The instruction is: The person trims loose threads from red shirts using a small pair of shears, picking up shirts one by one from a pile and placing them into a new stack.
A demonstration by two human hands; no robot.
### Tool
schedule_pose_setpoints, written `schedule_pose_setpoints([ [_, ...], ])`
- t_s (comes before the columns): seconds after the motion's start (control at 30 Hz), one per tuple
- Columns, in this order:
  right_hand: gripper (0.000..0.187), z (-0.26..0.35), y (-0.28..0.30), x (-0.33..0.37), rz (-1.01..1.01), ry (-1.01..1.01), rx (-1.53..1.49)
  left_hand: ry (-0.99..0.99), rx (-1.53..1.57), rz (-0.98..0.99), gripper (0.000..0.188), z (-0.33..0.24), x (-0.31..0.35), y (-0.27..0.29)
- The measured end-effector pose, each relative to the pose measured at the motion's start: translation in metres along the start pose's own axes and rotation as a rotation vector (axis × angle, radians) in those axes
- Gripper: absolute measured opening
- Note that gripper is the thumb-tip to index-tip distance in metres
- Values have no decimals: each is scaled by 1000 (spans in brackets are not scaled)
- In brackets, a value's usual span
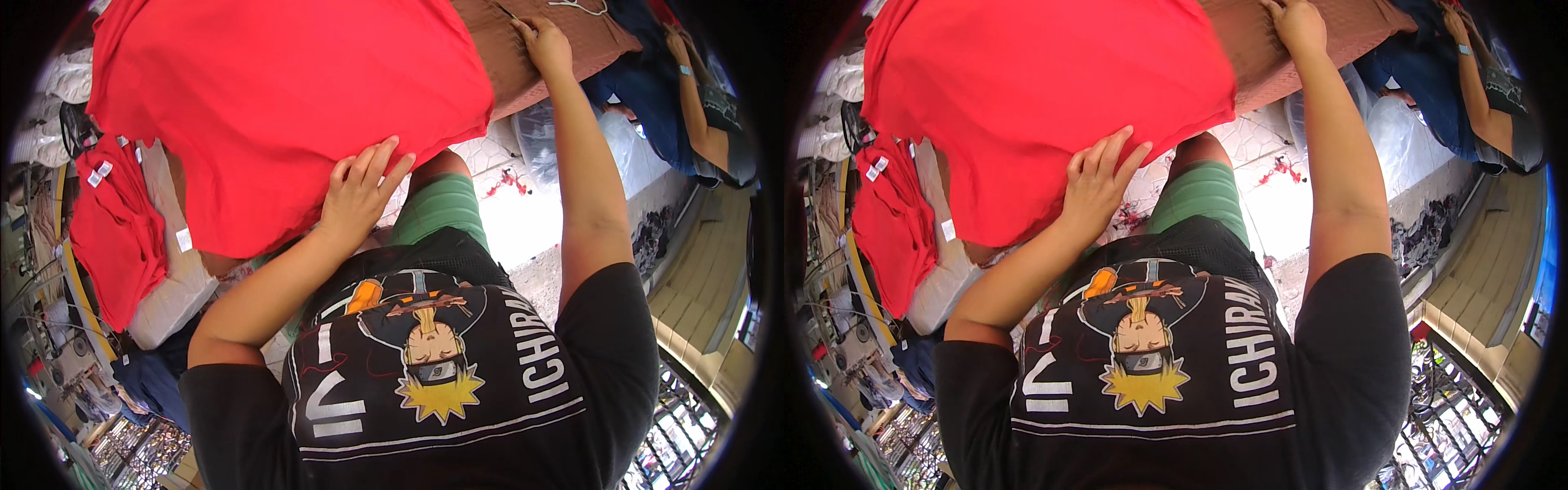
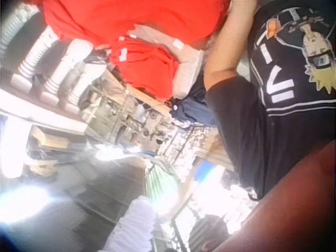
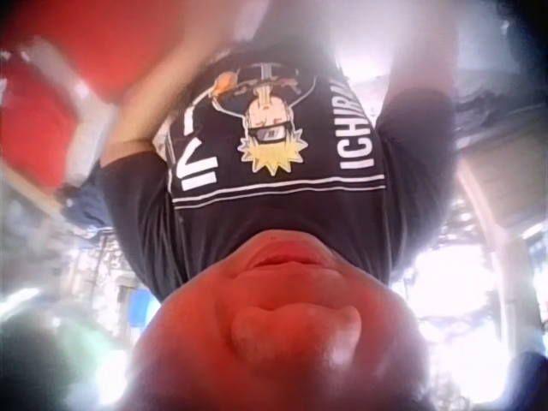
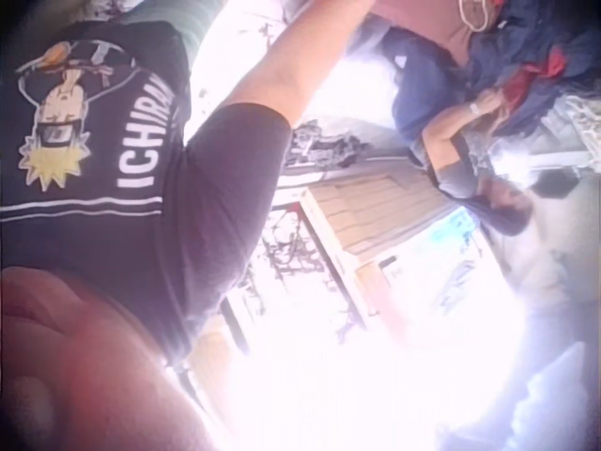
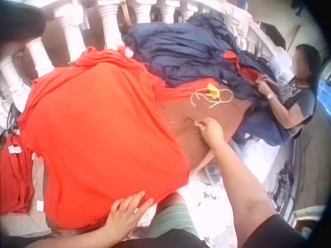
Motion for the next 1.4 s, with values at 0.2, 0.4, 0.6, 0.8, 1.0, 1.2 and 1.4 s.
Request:
schedule_pose_setpoints([
  [0.2, 31, -19, -22, -22, 36, -127, 26, 114, -31, -109, 37, -12, -12, -23],
  [0.4, 32, -71, -43, -52, 226, -269, 86, 170, 351, -82, 17, -8, -23, -5],
  [0.6, 32, -36, -5, -27, 74, -369, -213, 165, 674, 5, 14, 10, -21, 26],
  [0.8, 25, -23, 31, -18, -27, -180, -686, 371, 1364, 151, 21, 43, -43, 33],
  [1.0, 28, 61, 89, 41, 79, -77, -821, 722, 925, -626, 25, 157, -13, 103],
  [1.2, 23, 154, 84, 88, 337, -19, -812, 723, 207, -434, 22, 193, 80, 61],
  [1.4, 34, 236, 56, 138, 480, 135, -719, 541, 763, -412, 18, 109, 31, 81],
])
Point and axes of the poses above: each hand's wrist, its own x-axis away from the middle knuckle, its own y-axis out of the back of the hand, z = x × y, the point moved 3 cm from there along -x, towards the middle knuckle, and after that the axes turned 7 degrees about -y, right-handed, at the moved point
